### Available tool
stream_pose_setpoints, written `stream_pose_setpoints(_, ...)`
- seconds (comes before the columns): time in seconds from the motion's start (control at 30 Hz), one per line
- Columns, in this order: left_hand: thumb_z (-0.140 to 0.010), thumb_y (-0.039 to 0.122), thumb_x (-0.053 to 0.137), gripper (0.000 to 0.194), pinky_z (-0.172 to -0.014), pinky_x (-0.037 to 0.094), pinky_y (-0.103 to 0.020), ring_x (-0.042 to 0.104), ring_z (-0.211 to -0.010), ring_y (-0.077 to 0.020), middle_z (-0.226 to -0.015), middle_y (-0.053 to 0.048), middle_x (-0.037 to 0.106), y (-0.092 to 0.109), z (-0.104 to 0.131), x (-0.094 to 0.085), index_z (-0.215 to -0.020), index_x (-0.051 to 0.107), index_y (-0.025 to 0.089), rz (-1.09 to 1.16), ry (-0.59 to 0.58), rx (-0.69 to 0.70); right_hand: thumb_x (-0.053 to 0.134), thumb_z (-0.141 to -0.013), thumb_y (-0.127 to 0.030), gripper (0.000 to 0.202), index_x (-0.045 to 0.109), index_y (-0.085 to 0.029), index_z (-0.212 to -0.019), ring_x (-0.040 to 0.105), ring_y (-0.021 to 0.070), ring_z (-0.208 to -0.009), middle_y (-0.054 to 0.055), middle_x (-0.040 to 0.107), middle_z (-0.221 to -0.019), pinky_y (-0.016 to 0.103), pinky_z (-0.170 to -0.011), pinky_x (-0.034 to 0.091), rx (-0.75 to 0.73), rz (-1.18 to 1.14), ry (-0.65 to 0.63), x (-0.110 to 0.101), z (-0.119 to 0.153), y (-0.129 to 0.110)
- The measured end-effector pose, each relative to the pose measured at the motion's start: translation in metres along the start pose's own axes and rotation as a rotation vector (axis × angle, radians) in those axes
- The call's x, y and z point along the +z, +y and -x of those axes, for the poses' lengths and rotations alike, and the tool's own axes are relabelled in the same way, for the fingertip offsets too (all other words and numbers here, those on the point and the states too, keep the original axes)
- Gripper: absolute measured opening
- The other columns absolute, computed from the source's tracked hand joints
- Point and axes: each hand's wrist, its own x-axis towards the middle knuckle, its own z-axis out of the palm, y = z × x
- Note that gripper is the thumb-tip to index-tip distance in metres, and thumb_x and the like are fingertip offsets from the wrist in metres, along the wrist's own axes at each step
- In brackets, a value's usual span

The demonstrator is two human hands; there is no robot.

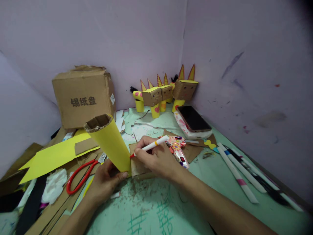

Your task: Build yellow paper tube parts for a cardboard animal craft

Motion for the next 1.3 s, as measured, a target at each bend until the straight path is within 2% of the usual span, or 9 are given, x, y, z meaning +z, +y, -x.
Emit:
stream_pose_setpoints(0.3, -0.064, 0.038, 0.071, 0.039, -0.074, 0.048, -0.039, 0.061, -0.082, -0.0269, -0.088, -0.009, 0.065, 0.000, 0.001, -0.001, -0.092, 0.056, 0.015, -0.020, -0.013, -0.004, 0.054, -0.076, -0.020, 0.013, 0.052, -0.020, -0.063, 0.042, 0.0084, -0.051, -0.006, 0.046, -0.055, 0.021, -0.050, 0.032, 0.054, -0.122, 0.023, -0.004, 0.000, 0.003)
stream_pose_setpoints(0.47, -0.064, 0.038, 0.071, 0.039, -0.079, 0.047, -0.041, 0.060, -0.087, -0.0278, -0.092, -0.010, 0.065, -0.002, 0.001, 0.000, -0.092, 0.055, 0.015, 0.028, -0.017, 0.000, 0.046, -0.087, -0.037, 0.019, 0.058, -0.023, -0.092, 0.054, 0.0120, -0.064, -0.001, 0.062, -0.072, 0.025, -0.059, 0.041, -0.038, -0.358, 0.083, -0.005, 0.002, 0.015)
stream_pose_setpoints(0.57, -0.064, 0.037, 0.071, 0.038, -0.081, 0.047, -0.041, 0.060, -0.089, -0.0284, -0.094, -0.010, 0.065, -0.002, -0.001, 0.000, -0.092, 0.055, 0.015, 0.043, -0.020, 0.004, 0.048, -0.086, -0.036, 0.024, 0.056, -0.024, -0.105, 0.059, 0.0162, -0.084, 0.002, 0.065, -0.088, 0.032, -0.075, 0.045, -0.165, -0.294, 0.152, -0.018, 0.003, 0.013)
stream_pose_setpoints(0.63, -0.065, 0.037, 0.071, 0.038, -0.080, 0.047, -0.041, 0.060, -0.089, -0.0288, -0.094, -0.010, 0.066, -0.002, -0.001, 0.000, -0.092, 0.055, 0.015, 0.027, -0.022, -0.003, 0.063, -0.075, -0.036, 0.043, 0.049, -0.024, -0.114, 0.054, 0.0205, -0.103, 0.006, 0.059, -0.112, 0.038, -0.088, 0.042, -0.223, -0.145, 0.077, -0.029, 0.004, 0.010)
stream_pose_setpoints(0.7, -0.065, 0.038, 0.070, 0.039, -0.080, 0.047, -0.040, 0.060, -0.089, -0.0291, -0.094, -0.011, 0.066, 0.000, -0.001, 0.000, -0.093, 0.055, 0.015, 0.012, -0.022, -0.006, 0.076, -0.060, -0.037, 0.078, 0.036, -0.024, -0.126, 0.043, 0.0259, -0.119, 0.009, 0.044, -0.132, 0.043, -0.097, 0.036, -0.222, 0.001, -0.070, -0.039, 0.004, 0.010)
stream_pose_setpoints(0.8, -0.064, 0.037, 0.071, 0.039, -0.079, 0.048, -0.041, 0.060, -0.090, -0.0294, -0.095, -0.011, 0.066, 0.002, 0.000, 0.001, -0.093, 0.055, 0.015, 0.020, -0.022, -0.011, 0.080, -0.050, -0.043, 0.104, 0.023, -0.022, -0.134, 0.036, 0.0302, -0.125, 0.013, 0.034, -0.140, 0.047, -0.100, 0.032, -0.124, 0.125, -0.246, -0.044, 0.005, 0.014)
stream_pose_setpoints(0.9, -0.064, 0.037, 0.071, 0.040, -0.079, 0.048, -0.042, 0.060, -0.089, -0.0296, -0.095, -0.012, 0.065, 0.002, 0.000, 0.001, -0.093, 0.054, 0.015, 0.012, -0.015, -0.016, 0.081, -0.049, -0.044, 0.108, 0.020, -0.021, -0.135, 0.039, 0.0307, -0.123, 0.014, 0.034, -0.139, 0.046, -0.100, 0.033, -0.073, 0.155, -0.339, -0.043, 0.005, 0.019)
stream_pose_setpoints(1.07, -0.065, 0.037, 0.070, 0.040, -0.081, 0.047, -0.042, 0.059, -0.091, -0.0296, -0.095, -0.011, 0.065, -0.001, 0.000, 0.000, -0.094, 0.054, 0.015, -0.006, -0.007, 0.003, 0.083, -0.045, -0.044, 0.114, 0.017, -0.023, -0.136, 0.040, 0.0316, -0.122, 0.013, 0.037, -0.137, 0.047, -0.101, 0.032, -0.107, 0.128, -0.408, -0.041, 0.004, 0.023)
stream_pose_setpoints(1.3, -0.063, 0.038, 0.072, 0.041, -0.079, 0.048, -0.040, 0.060, -0.091, -0.0302, -0.092, -0.010, 0.067, -0.001, 0.000, -0.001, -0.093, 0.058, 0.015, -0.031, 0.020, -0.008, 0.083, -0.044, -0.044, 0.121, 0.012, -0.022, -0.139, 0.029, 0.0303, -0.129, 0.014, 0.025, -0.143, 0.046, -0.105, 0.026, -0.142, 0.130, -0.456, -0.041, 0.003, 0.030)
